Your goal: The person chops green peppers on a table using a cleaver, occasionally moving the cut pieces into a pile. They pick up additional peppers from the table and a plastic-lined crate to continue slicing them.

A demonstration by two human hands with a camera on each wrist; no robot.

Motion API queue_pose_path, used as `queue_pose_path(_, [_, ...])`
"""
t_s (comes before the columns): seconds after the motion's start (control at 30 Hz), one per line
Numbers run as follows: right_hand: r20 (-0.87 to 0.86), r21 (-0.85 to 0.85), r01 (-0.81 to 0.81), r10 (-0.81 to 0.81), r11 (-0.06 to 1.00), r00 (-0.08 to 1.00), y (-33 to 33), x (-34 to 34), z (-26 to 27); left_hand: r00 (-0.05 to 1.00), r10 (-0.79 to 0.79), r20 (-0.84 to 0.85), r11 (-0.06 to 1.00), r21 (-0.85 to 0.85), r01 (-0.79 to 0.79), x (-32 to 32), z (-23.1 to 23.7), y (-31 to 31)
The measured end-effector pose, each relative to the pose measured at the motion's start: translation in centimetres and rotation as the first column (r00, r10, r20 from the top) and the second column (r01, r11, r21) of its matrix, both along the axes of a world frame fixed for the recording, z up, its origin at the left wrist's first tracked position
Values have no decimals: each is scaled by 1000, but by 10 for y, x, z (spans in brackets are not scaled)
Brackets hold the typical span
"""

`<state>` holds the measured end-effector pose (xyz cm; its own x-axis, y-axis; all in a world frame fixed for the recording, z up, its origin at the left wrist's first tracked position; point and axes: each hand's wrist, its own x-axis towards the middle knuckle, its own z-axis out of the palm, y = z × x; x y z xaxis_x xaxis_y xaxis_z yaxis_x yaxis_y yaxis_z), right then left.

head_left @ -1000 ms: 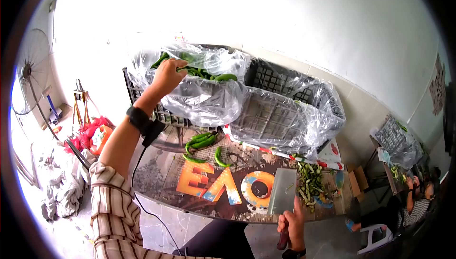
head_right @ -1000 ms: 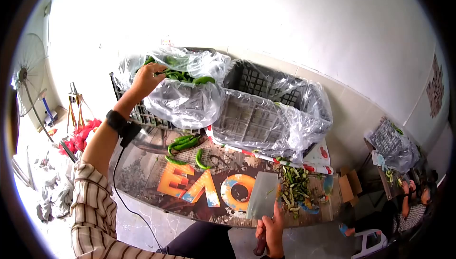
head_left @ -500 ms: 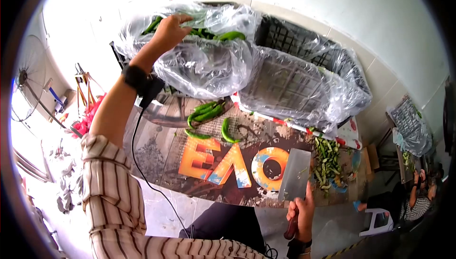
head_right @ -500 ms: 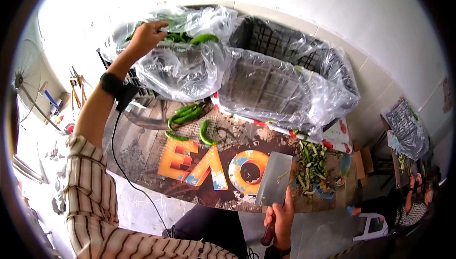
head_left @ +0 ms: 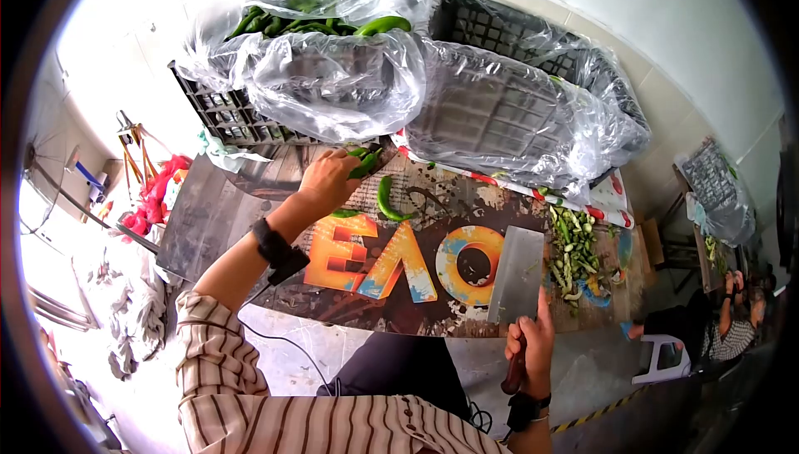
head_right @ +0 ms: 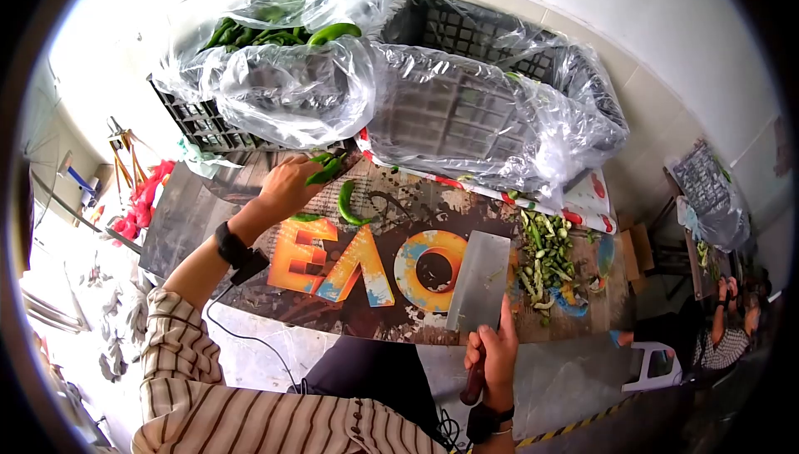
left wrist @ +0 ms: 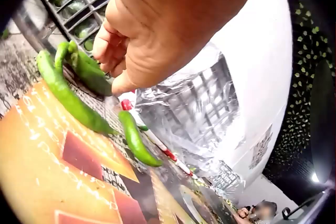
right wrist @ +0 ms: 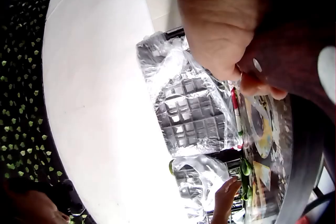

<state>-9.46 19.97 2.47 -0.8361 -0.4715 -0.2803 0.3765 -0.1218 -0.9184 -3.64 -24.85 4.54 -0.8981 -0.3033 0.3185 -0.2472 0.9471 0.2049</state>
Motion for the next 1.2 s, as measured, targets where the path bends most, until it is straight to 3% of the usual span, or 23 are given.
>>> queue_pose_path(0.1, [12,-13,5,-5,1000,1000,1,1,0,990,99,104,995,-4,-99,-18,-9,-1])
queue_pose_path(0.3, [10,-17,-9,10,1000,1000,1,0,-1,982,168,88,984,-76,-161,-24,-15,-2])
queue_pose_path(0.37, [6,-24,-12,13,1000,1000,3,-1,-1,988,149,50,989,15,-150,-22,-12,-3])
queue_pose_path(0.43, [-6,-27,-30,30,999,1000,4,-1,-2,993,115,-32,992,46,-114,-12,4,13])
queue_pose_path(0.5, [-6,-53,-25,25,998,1000,4,-1,-6,968,-83,-235,994,55,99,5,24,38])
queue_pose_path(0.57, [2,-69,-12,12,998,1000,4,-1,-8,942,-173,-289,974,91,207,23,34,74])
queue_pose_path(0.6, [6,-75,-16,16,997,1000,3,-1,-8,932,-218,-288,963,92,254,31,38,96])
queue_pose_path(0.63, [7,-77,-20,20,997,1000,3,-1,-7,945,-174,-275,947,218,238,39,36,122])
queue_pose_path(0.7, [1,-61,-3,3,998,1000,3,0,-7,889,-252,-383,889,272,369,44,10,157])
queue_pose_path(0.77, [-50,-66,-25,22,997,999,3,-2,-10,920,-299,-254,899,249,361,45,-10,184])
queue_pose_path(0.83, [-79,-33,-17,14,999,997,3,-3,-6,904,-326,-276,918,134,372,43,-28,206])
queue_pose_path(0.9, [-204,44,-73,81,996,976,6,-6,-2,912,-290,-291,934,122,336,42,-36,218])
queue_pose_path(0.97, [-212,60,-59,70,996,975,9,-8,11,904,-290,-315,936,104,336,41,-36,222])
queue_pose_path(1.03, [-400,233,-163,247,959,882,12,-11,25,898,-292,-328,939,80,334,40,-36,224])
queue_pose_path(1.1, [-418,269,-171,274,948,866,8,-11,40,886,-303,-352,927,107,360,37,-36,225])
queue_pose_path(1.13, [-415,371,-219,372,903,830,4,-8,52,883,-316,-347,922,106,372,34,-39,225])
queue_pose_path(1.17, [-400,470,-260,467,843,789,1,-6,60,883,-301,-361,925,114,362,30,-44,225])
queue_pose_path(1.2, [-507,552,-200,516,810,691,-4,-5,63,883,-284,-375,928,123,351,27,-46,226])
